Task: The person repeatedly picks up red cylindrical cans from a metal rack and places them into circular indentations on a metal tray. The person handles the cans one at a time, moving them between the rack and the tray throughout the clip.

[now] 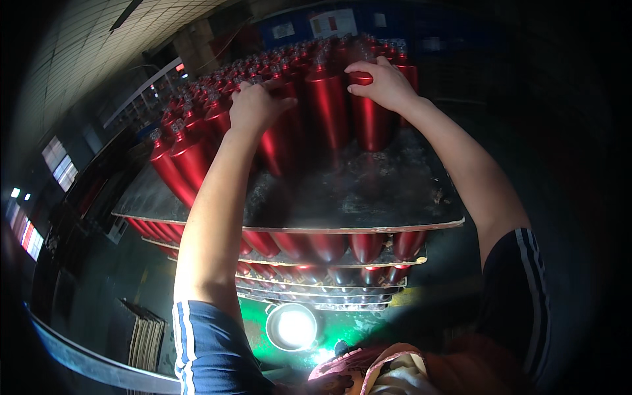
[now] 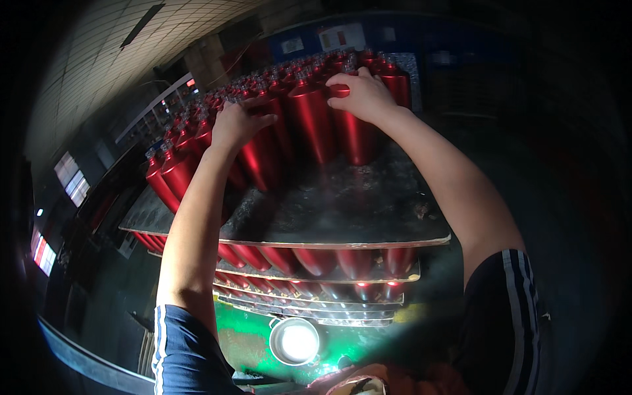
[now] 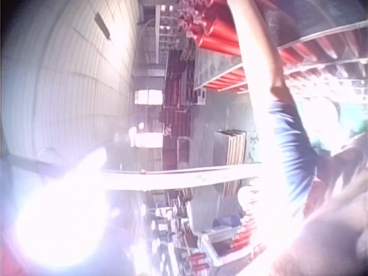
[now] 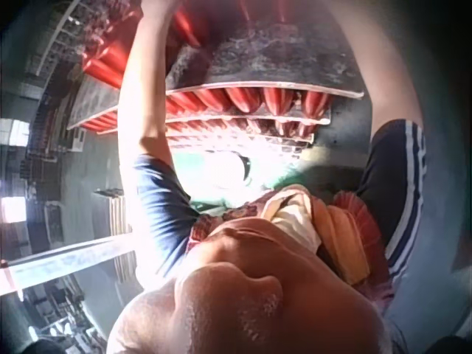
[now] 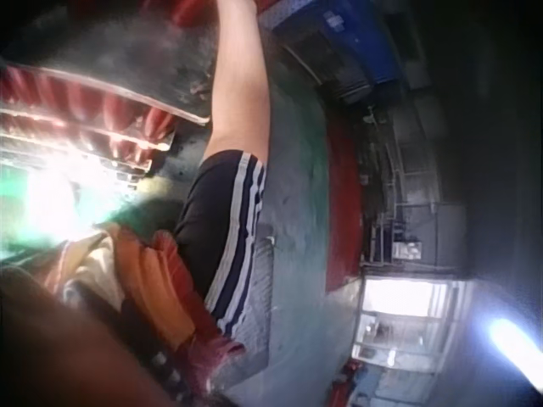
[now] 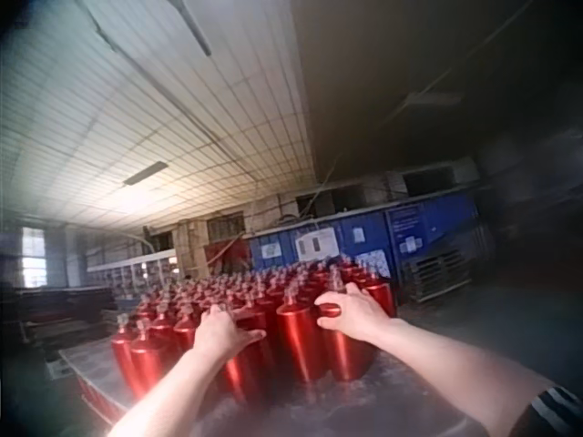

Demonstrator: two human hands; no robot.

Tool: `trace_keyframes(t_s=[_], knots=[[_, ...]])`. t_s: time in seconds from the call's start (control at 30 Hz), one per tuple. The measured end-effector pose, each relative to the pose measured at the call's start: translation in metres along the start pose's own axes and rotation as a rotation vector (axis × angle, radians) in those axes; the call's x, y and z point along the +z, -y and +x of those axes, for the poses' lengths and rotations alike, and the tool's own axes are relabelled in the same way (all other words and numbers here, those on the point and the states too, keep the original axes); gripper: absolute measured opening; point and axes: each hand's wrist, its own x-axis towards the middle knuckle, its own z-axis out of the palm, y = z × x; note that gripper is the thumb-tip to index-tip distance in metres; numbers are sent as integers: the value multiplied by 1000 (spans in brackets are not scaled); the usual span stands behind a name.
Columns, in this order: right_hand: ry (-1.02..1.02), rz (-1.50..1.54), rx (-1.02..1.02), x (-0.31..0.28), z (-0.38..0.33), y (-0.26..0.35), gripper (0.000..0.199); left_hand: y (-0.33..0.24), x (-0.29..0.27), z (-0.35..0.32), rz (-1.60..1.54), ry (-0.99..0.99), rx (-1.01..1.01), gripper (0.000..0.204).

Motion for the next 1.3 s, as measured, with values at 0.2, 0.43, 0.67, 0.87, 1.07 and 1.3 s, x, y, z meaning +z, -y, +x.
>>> trace_keyframes(t_s=[0.2,0.43,0.67,0.87,1.07,1.3], knots=[[-156,267,-130,-16,-36,-32,50,-9,0,-38,-3,-176,-64,58],[-375,793,-68,-77,-154,-58,44,-25,-38,-152,-358,-616,312,48],[-225,1604,-12,-93,-271,9,54,35,-93,-325,-1017,-646,17,55],[332,2144,602,-12,-314,125,54,87,-44,-433,-1565,-620,-811,66],[837,2274,530,187,-292,198,27,197,123,-477,-2218,-664,-1329,60],[1330,2349,1477,337,-288,248,71,289,227,-500,-2745,-460,-1388,55]])
